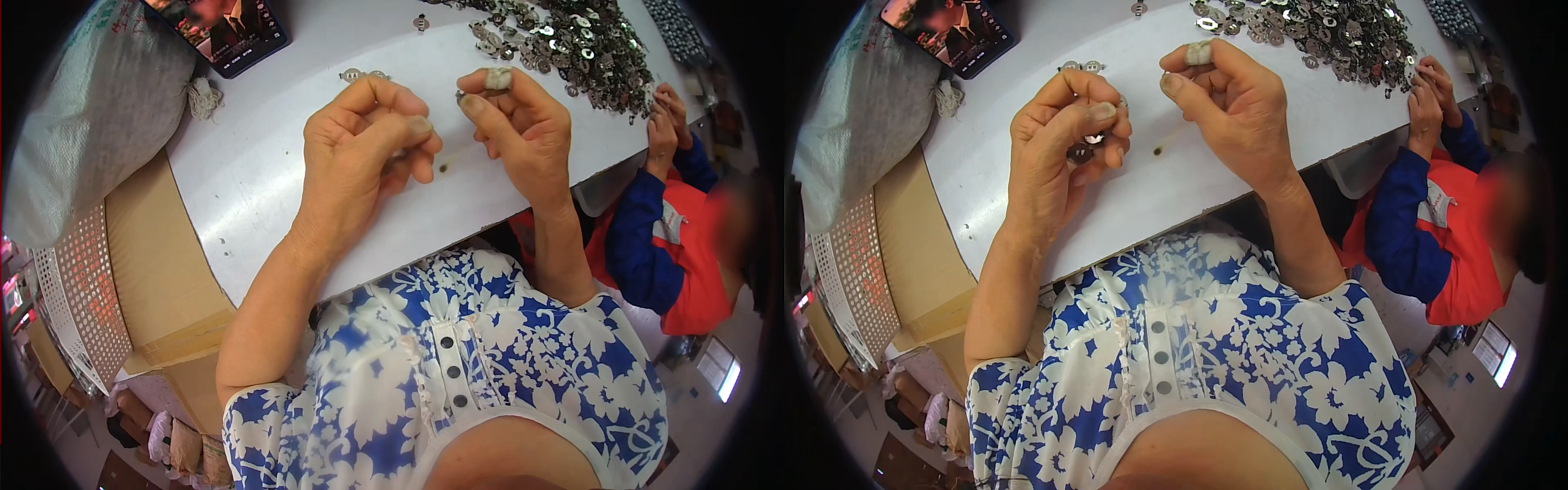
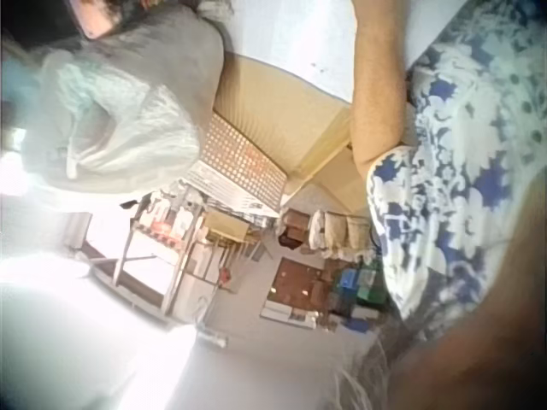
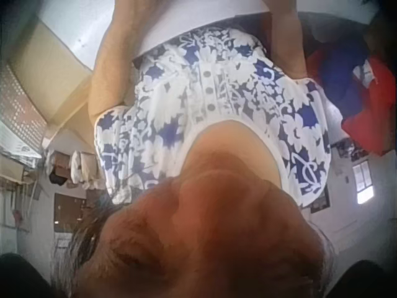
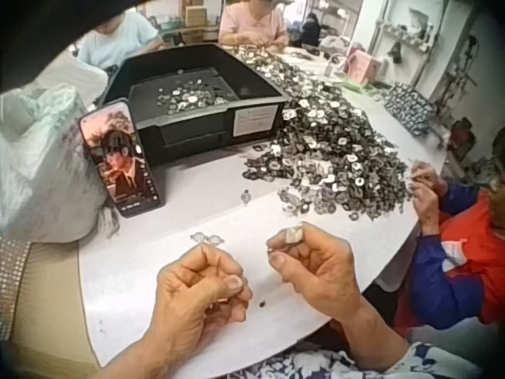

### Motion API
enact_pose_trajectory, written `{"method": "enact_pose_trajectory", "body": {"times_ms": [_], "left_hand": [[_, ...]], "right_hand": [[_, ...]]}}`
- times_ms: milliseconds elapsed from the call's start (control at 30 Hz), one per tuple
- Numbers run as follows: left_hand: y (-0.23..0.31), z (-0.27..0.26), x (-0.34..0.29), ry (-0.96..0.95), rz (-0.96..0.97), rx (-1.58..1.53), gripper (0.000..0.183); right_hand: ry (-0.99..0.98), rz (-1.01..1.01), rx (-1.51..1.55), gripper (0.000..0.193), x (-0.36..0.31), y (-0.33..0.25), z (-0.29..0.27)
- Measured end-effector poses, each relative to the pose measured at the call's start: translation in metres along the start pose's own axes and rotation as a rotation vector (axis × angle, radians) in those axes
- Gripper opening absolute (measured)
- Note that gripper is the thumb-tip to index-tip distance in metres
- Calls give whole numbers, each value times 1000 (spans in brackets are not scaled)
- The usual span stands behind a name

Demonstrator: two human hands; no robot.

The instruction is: The person assembles metal components by fitting small metal pieces together by hand.

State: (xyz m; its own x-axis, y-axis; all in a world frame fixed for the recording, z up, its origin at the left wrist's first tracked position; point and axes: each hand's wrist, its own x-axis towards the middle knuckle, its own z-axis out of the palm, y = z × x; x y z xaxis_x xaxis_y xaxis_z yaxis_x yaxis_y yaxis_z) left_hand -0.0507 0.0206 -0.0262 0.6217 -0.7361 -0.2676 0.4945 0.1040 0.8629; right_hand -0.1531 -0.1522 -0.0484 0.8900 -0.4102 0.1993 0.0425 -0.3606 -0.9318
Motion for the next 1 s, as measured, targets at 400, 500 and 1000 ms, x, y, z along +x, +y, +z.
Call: {"method": "enact_pose_trajectory", "body": {"times_ms": [400,500,1000], "left_hand": [[-5,-1,1,-48,-5,126,17],[-4,-1,0,-35,5,112,15],[-4,8,-1,-3,25,157,9]], "right_hand": [[-79,-207,316,36,-8,-6,7],[-69,-153,386,39,-10,-4,8],[-44,11,413,21,-11,-5,6]]}}
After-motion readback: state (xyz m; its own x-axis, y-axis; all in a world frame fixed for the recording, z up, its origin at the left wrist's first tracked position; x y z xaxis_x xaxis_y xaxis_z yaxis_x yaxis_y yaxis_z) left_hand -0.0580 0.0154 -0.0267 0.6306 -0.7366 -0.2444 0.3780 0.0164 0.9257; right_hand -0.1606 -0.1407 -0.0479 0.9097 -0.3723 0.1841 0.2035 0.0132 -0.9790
